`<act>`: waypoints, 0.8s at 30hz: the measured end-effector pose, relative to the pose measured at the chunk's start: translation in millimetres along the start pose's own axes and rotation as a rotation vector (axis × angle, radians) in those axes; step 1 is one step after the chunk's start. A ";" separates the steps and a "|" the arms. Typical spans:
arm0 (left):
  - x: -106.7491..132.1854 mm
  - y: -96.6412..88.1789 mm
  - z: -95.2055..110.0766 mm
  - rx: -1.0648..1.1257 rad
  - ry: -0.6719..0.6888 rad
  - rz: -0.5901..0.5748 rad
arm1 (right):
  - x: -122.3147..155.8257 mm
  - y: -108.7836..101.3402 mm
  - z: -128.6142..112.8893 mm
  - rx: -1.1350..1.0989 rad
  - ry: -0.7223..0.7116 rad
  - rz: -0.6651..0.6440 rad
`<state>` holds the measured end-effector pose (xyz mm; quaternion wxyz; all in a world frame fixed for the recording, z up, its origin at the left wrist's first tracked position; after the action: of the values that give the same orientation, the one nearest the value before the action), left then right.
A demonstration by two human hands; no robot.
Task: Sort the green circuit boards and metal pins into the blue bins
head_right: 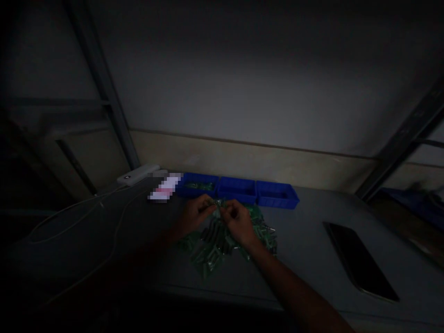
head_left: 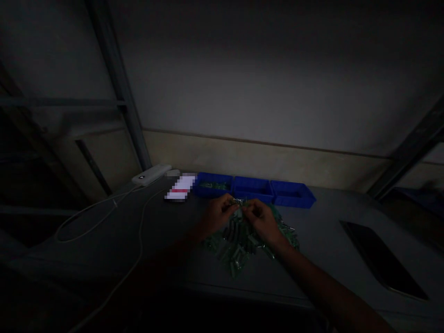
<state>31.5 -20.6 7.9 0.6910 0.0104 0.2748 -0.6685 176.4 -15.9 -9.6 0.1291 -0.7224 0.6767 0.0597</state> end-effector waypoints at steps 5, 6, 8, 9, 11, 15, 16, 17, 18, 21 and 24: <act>-4.9 -4.6 -3.2 0.035 0.011 0.020 | -1.4 -11.7 -11.2 0.164 -0.218 0.086; -6.5 -4.3 -6.8 0.094 -0.024 0.007 | -1.3 -14.5 -15.2 0.213 -0.293 0.109; -8.6 -1.5 -16.2 0.291 -0.164 -0.031 | -0.4 -18.8 -22.5 0.292 -0.432 0.140; -8.7 1.0 -20.8 0.405 -0.258 -0.050 | 0.1 -20.1 -24.9 0.318 -0.486 0.146; -7.1 6.1 -27.2 0.589 -0.426 -0.066 | 0.9 -20.8 -26.2 0.351 -0.556 0.147; -4.9 9.5 -23.7 0.561 -0.407 -0.120 | 1.0 -16.2 -18.7 0.374 -0.618 0.105; -5.0 8.5 -22.1 0.498 -0.363 -0.132 | 0.5 -14.9 -16.1 0.371 -0.614 0.093; -5.4 7.2 -21.2 0.432 -0.327 -0.136 | -0.2 -13.9 -13.8 0.368 -0.602 0.085; -6.0 5.1 -21.3 0.375 -0.301 -0.120 | -1.0 -13.6 -12.2 0.364 -0.583 0.090; -8.4 -1.1 -23.9 0.267 -0.258 -0.029 | -3.5 -14.5 -11.5 0.367 -0.491 0.118; -8.7 -3.3 -22.8 0.195 -0.187 0.024 | -5.4 -14.2 -11.7 0.343 -0.314 0.080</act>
<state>20.5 -4.2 -6.9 0.7173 0.0183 0.1428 -0.6817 189.0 -13.1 4.5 0.3509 -0.6445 0.6766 0.0606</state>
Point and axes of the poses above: each hand's wrist, its own x-axis away from the middle knuckle, its own y-axis out of the palm, z = x × y, the point moved 4 cm from there along -x, towards the middle knuckle, and after that the axes turned 5 degrees about z, right-handed, at the moved point
